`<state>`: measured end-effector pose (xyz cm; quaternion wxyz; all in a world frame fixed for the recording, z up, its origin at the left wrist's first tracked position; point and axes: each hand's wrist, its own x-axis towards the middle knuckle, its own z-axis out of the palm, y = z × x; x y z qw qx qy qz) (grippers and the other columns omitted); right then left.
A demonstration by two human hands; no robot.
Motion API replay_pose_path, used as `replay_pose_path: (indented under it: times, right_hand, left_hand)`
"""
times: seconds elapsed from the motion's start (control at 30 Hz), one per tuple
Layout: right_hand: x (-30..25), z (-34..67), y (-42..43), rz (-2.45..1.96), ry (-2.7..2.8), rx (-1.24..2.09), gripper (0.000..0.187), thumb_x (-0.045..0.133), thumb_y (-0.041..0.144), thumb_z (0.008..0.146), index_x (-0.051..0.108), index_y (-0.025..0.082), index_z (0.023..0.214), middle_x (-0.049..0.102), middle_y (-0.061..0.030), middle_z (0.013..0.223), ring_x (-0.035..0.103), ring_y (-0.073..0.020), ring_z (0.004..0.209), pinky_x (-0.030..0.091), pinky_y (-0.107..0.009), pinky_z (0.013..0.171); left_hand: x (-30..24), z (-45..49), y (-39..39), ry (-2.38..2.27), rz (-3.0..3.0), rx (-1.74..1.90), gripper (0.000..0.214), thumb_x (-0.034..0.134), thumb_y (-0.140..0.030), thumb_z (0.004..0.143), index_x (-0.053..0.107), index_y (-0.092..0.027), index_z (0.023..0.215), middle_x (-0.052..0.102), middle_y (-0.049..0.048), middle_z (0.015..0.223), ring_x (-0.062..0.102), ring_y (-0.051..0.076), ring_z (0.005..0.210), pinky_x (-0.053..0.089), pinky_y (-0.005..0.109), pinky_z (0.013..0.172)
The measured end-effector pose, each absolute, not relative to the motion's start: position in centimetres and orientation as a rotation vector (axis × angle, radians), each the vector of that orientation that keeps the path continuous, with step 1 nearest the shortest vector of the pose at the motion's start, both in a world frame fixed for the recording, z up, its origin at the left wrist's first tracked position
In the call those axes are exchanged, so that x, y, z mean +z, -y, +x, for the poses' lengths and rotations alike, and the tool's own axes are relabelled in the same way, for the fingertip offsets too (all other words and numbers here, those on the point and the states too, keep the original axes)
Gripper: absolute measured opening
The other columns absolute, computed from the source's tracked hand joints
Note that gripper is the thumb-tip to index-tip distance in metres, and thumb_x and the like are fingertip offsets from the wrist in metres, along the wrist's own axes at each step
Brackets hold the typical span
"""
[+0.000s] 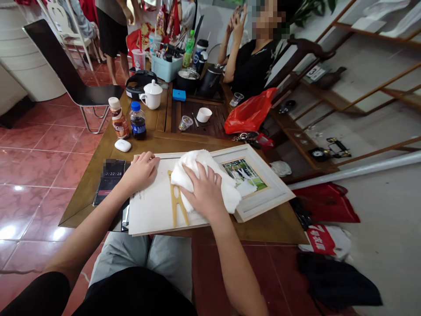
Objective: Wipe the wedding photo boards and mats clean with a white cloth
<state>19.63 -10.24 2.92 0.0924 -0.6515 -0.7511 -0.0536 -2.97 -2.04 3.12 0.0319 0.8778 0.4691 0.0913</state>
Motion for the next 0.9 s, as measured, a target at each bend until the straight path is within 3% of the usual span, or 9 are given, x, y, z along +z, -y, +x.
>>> replay_pose_path:
  times: [0.23, 0.67, 0.9]
  right_hand:
    - [2.9, 20.0, 8.2, -1.963, 2.189, -0.152, 0.058, 0.050, 0.054, 0.099, 0.053, 0.029, 0.151, 0.050, -0.0155, 0.153, 0.049, -0.0393, 0.130, 0.043, -0.057, 0.102]
    - [2.0, 20.5, 18.9, -1.889, 2.199, -0.320, 0.056, 0.049, 0.048, 0.099, 0.052, 0.027, 0.151, 0.050, -0.0164, 0.151, 0.050, -0.0398, 0.126, 0.045, -0.056, 0.099]
    - [2.2, 21.1, 15.7, -1.979, 2.179, -0.224, 0.056, 0.047, 0.053, 0.099, 0.054, 0.029, 0.150, 0.049, -0.0160, 0.150, 0.049, -0.0414, 0.126, 0.047, -0.057, 0.097]
  left_hand:
    - [2.9, -3.0, 2.1, -1.454, 2.677, 0.309, 0.033, 0.037, -0.017, 0.101, 0.065, -0.015, 0.119, 0.060, 0.0159, 0.119, 0.056, 0.030, 0.112, 0.043, 0.047, 0.099]
    - [3.3, -2.8, 2.2, -1.476, 2.671, 0.304, 0.033, 0.037, -0.019, 0.102, 0.065, -0.015, 0.118, 0.061, 0.0157, 0.120, 0.055, 0.030, 0.112, 0.043, 0.047, 0.099]
    - [3.4, -2.9, 2.2, -1.468, 2.654, 0.310, 0.031, 0.039, -0.016, 0.099, 0.065, -0.015, 0.116, 0.061, 0.0158, 0.118, 0.055, 0.031, 0.110, 0.043, 0.047, 0.096]
